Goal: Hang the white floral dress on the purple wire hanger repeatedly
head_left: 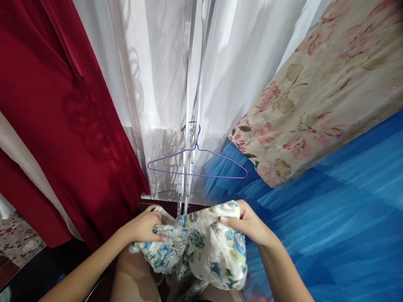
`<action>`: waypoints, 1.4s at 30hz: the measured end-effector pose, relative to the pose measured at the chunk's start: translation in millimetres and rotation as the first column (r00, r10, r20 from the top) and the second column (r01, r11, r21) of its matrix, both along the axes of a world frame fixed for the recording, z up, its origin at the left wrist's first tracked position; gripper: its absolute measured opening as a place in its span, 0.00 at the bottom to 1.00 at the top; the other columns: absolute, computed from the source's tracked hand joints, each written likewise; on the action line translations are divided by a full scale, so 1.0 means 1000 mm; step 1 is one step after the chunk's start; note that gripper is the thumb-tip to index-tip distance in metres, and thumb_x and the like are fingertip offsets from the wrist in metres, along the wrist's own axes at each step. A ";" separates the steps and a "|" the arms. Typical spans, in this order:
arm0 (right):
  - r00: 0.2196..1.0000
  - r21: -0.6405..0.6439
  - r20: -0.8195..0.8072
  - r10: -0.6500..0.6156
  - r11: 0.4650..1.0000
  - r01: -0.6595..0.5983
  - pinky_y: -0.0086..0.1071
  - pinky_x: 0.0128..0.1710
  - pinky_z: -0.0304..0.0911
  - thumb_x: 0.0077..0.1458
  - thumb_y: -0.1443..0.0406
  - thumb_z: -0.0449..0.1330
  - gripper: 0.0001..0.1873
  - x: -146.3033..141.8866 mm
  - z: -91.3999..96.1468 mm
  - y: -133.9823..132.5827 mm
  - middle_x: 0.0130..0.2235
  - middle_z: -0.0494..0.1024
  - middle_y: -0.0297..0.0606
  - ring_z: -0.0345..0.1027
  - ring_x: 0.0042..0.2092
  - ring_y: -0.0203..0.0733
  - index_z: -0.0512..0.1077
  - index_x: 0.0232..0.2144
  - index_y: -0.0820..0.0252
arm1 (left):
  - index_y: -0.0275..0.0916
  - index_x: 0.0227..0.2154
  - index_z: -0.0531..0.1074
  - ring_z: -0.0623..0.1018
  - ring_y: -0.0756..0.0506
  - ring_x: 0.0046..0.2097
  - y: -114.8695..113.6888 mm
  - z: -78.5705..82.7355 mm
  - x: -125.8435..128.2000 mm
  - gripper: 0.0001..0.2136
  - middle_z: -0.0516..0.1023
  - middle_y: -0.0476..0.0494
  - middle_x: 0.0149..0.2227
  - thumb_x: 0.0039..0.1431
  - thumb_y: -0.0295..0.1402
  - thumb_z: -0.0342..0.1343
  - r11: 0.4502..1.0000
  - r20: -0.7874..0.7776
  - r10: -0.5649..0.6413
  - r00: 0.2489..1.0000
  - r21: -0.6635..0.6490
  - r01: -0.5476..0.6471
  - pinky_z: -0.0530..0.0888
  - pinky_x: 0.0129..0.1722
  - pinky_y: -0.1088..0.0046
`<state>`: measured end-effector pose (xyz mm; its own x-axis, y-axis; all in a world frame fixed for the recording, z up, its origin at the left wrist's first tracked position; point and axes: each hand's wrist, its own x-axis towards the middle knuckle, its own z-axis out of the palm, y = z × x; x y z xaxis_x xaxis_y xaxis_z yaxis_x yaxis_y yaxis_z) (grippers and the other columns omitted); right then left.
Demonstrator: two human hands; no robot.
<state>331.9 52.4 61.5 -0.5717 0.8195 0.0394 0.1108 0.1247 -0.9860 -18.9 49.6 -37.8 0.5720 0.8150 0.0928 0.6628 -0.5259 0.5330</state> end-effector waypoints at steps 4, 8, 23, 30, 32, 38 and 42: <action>0.979 0.079 0.015 -0.205 0.976 0.203 0.29 0.24 0.56 0.49 0.54 0.68 0.16 -0.001 0.002 0.023 0.24 0.72 0.36 0.60 0.25 0.37 0.76 0.27 0.64 | 0.45 0.34 0.80 0.74 0.38 0.49 0.027 0.017 -0.053 0.13 0.79 0.41 0.41 0.56 0.49 0.59 0.975 0.078 0.165 0.983 0.136 -0.175 0.63 0.56 0.60; 0.949 0.305 0.064 -0.308 0.912 0.275 0.28 0.23 0.51 0.51 0.56 0.65 0.15 -0.020 -0.007 0.052 0.22 0.69 0.33 0.57 0.24 0.34 0.74 0.24 0.63 | 0.45 0.35 0.80 0.73 0.40 0.48 0.060 0.053 -0.095 0.17 0.77 0.42 0.43 0.64 0.48 0.49 0.897 0.104 0.355 0.929 0.240 -0.370 0.62 0.55 0.59; 0.822 0.602 0.247 -0.513 0.746 0.285 0.30 0.29 0.55 0.59 0.59 0.55 0.16 -0.066 -0.042 0.091 0.24 0.76 0.39 0.68 0.29 0.43 0.74 0.24 0.60 | 0.40 0.44 0.68 0.73 0.42 0.45 0.087 0.138 -0.020 0.13 0.74 0.41 0.45 0.69 0.37 0.41 0.817 0.038 0.251 0.967 0.527 -0.233 0.65 0.45 0.67; 0.826 0.561 -0.042 -0.561 0.671 0.484 0.34 0.36 0.64 0.57 0.62 0.56 0.23 -0.035 -0.039 0.052 0.46 0.79 0.44 0.71 0.37 0.45 0.72 0.54 0.60 | 0.41 0.45 0.65 0.75 0.46 0.39 0.091 0.133 0.020 0.14 0.73 0.46 0.40 0.60 0.41 0.56 0.769 0.340 0.316 0.886 0.454 -0.449 0.68 0.39 0.74; 0.711 0.546 -0.167 -0.683 0.537 0.643 0.33 0.32 0.64 0.56 0.61 0.58 0.30 -0.012 -0.036 0.045 0.48 0.78 0.46 0.69 0.33 0.42 0.65 0.61 0.60 | 0.42 0.42 0.66 0.75 0.47 0.38 0.091 0.128 0.016 0.14 0.74 0.48 0.38 0.59 0.43 0.57 0.761 0.358 0.327 0.874 0.449 -0.469 0.68 0.39 0.74; 0.664 0.559 0.020 -0.748 0.559 0.613 0.30 0.21 0.48 0.55 0.54 0.62 0.25 0.048 -0.005 0.062 0.21 0.69 0.30 0.49 0.20 0.33 0.75 0.51 0.64 | 0.42 0.42 0.70 0.76 0.46 0.37 0.086 0.124 0.006 0.13 0.77 0.48 0.37 0.61 0.46 0.54 0.745 0.293 0.342 0.893 0.495 -0.447 0.67 0.39 0.73; 0.895 0.338 0.155 -0.419 0.874 0.350 0.29 0.21 0.48 0.51 0.52 0.66 0.20 0.072 0.028 0.069 0.18 0.68 0.32 0.52 0.21 0.32 0.76 0.21 0.63 | 0.41 0.45 0.69 0.75 0.46 0.35 0.094 0.124 -0.010 0.17 0.77 0.47 0.35 0.59 0.46 0.56 0.744 0.397 0.399 0.826 0.387 -0.545 0.68 0.37 0.74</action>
<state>404.0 121.7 89.9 -0.2356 0.9454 0.2251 0.4160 0.3074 -0.8558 -28.5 143.3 86.1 0.0153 0.7848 0.6196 0.7595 -0.4121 0.5033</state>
